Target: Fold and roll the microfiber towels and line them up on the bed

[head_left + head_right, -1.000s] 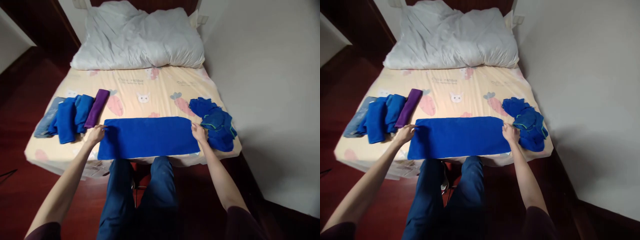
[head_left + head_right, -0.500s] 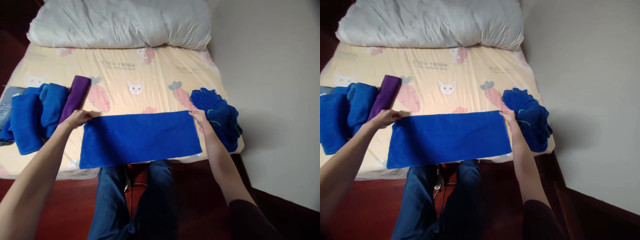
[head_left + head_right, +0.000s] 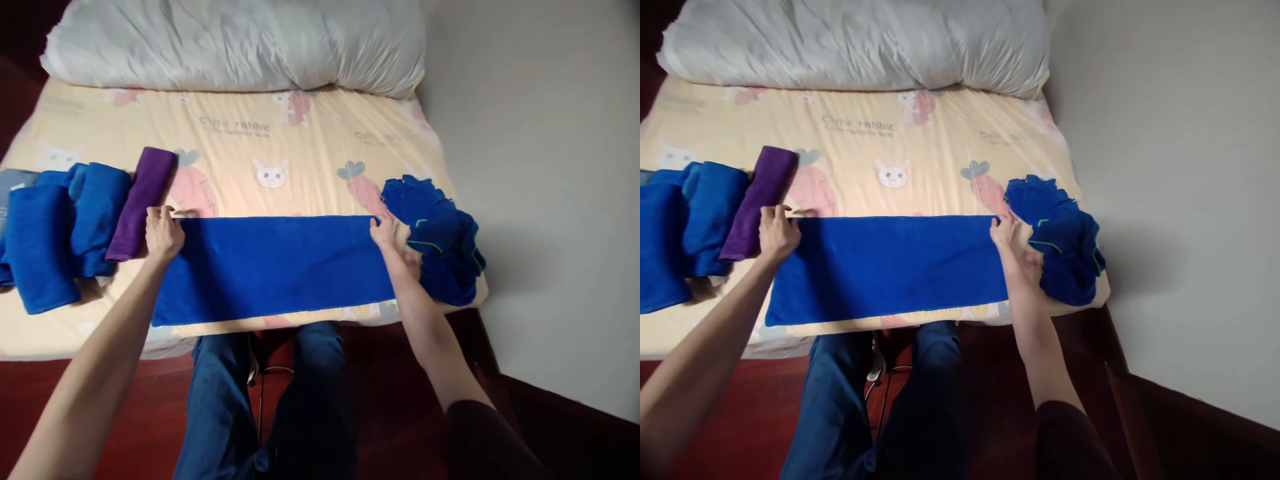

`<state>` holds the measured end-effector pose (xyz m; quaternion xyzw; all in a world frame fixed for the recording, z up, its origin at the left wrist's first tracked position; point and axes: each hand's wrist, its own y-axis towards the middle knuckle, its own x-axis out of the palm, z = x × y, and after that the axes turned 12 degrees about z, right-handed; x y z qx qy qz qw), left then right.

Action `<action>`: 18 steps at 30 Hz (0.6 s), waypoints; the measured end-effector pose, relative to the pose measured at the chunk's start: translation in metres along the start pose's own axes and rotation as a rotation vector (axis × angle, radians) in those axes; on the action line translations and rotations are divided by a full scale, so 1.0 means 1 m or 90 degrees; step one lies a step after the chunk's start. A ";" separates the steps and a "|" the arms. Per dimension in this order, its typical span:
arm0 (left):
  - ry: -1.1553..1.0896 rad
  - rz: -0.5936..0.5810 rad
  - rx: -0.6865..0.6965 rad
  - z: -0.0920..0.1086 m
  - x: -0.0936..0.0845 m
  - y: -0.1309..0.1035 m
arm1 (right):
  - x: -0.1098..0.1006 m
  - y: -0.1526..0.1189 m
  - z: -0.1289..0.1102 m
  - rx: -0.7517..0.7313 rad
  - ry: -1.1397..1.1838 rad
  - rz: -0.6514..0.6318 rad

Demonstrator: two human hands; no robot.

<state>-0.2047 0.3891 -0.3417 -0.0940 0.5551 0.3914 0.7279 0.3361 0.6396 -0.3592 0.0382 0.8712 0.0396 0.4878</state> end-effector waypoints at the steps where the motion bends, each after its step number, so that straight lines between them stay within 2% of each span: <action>1: -0.015 0.020 0.029 0.007 0.002 -0.015 | 0.007 -0.012 -0.011 -0.020 -0.002 0.015; 2: -0.027 0.028 0.064 0.014 0.004 -0.030 | 0.016 -0.026 -0.023 -0.059 -0.016 0.035; 3: -0.037 0.022 0.095 0.020 0.005 -0.045 | 0.026 -0.040 -0.034 -0.120 -0.018 0.020; 5: -0.054 -0.015 0.119 0.027 0.009 -0.068 | 0.046 -0.066 -0.051 -0.221 0.002 -0.058; 7: -0.062 -0.052 0.102 0.026 0.014 -0.080 | 0.061 -0.081 -0.056 -0.264 0.003 -0.117; 10: -0.030 -0.052 0.077 0.014 0.020 -0.074 | 0.068 -0.076 -0.042 -0.223 -0.056 -0.101; 14: 0.026 -0.029 0.085 -0.002 0.023 -0.055 | 0.055 -0.046 -0.015 -0.089 -0.185 -0.004; 18: 0.029 -0.032 0.086 -0.003 0.022 -0.048 | 0.042 -0.026 -0.007 -0.044 -0.231 0.006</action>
